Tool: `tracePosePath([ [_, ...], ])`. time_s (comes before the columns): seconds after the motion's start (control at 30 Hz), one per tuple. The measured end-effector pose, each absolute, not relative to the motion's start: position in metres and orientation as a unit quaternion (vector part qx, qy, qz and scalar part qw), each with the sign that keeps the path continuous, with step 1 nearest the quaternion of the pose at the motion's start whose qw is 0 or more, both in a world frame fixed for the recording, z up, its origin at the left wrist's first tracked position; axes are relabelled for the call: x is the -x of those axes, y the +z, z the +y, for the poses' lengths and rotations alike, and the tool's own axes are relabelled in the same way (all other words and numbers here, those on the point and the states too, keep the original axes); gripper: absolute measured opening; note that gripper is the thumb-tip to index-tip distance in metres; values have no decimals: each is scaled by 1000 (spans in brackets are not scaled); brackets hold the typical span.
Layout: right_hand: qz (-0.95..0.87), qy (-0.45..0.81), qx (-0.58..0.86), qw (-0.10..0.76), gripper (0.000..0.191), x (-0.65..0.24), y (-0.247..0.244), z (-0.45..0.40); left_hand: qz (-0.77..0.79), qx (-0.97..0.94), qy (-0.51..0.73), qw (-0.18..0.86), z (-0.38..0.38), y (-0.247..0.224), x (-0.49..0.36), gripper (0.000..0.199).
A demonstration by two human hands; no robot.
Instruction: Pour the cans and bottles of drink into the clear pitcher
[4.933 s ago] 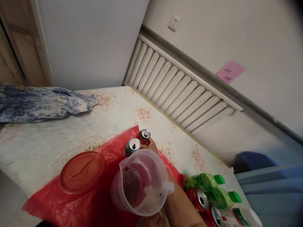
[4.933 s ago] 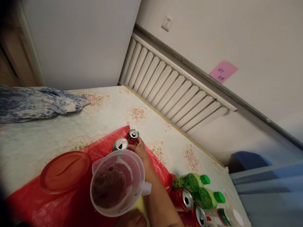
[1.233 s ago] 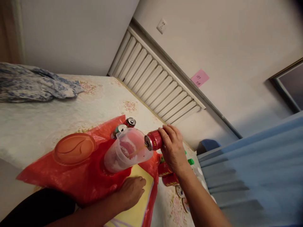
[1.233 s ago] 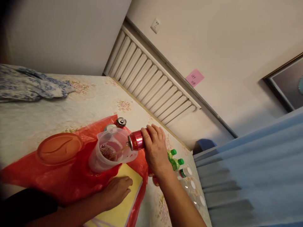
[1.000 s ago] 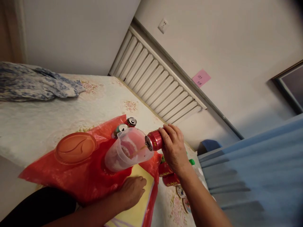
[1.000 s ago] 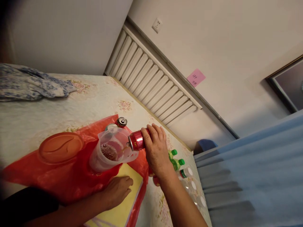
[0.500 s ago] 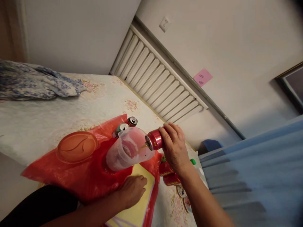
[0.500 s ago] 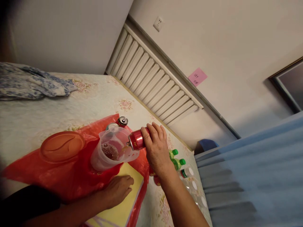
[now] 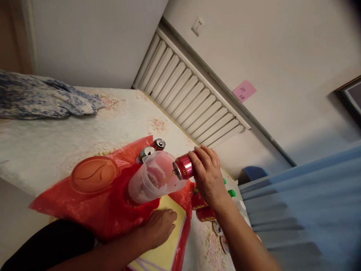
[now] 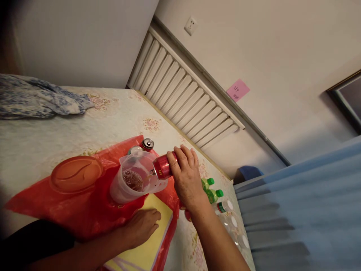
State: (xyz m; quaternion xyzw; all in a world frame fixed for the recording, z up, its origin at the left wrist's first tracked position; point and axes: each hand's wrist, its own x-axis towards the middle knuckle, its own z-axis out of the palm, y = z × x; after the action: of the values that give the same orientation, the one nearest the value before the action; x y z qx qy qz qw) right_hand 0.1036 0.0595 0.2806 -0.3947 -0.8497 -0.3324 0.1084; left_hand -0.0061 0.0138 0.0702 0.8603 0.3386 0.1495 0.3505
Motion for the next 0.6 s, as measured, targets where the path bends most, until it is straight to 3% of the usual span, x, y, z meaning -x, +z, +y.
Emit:
tracePosePath([
  [0.37, -855, -305, 395, 139, 51, -103, 270, 63, 348, -852, 178, 350, 9, 64, 6, 18],
  [0.6, -851, -114, 449, 245, 60, -116, 256, 77, 338, -857, 173, 348, 11, 64, 7, 19],
])
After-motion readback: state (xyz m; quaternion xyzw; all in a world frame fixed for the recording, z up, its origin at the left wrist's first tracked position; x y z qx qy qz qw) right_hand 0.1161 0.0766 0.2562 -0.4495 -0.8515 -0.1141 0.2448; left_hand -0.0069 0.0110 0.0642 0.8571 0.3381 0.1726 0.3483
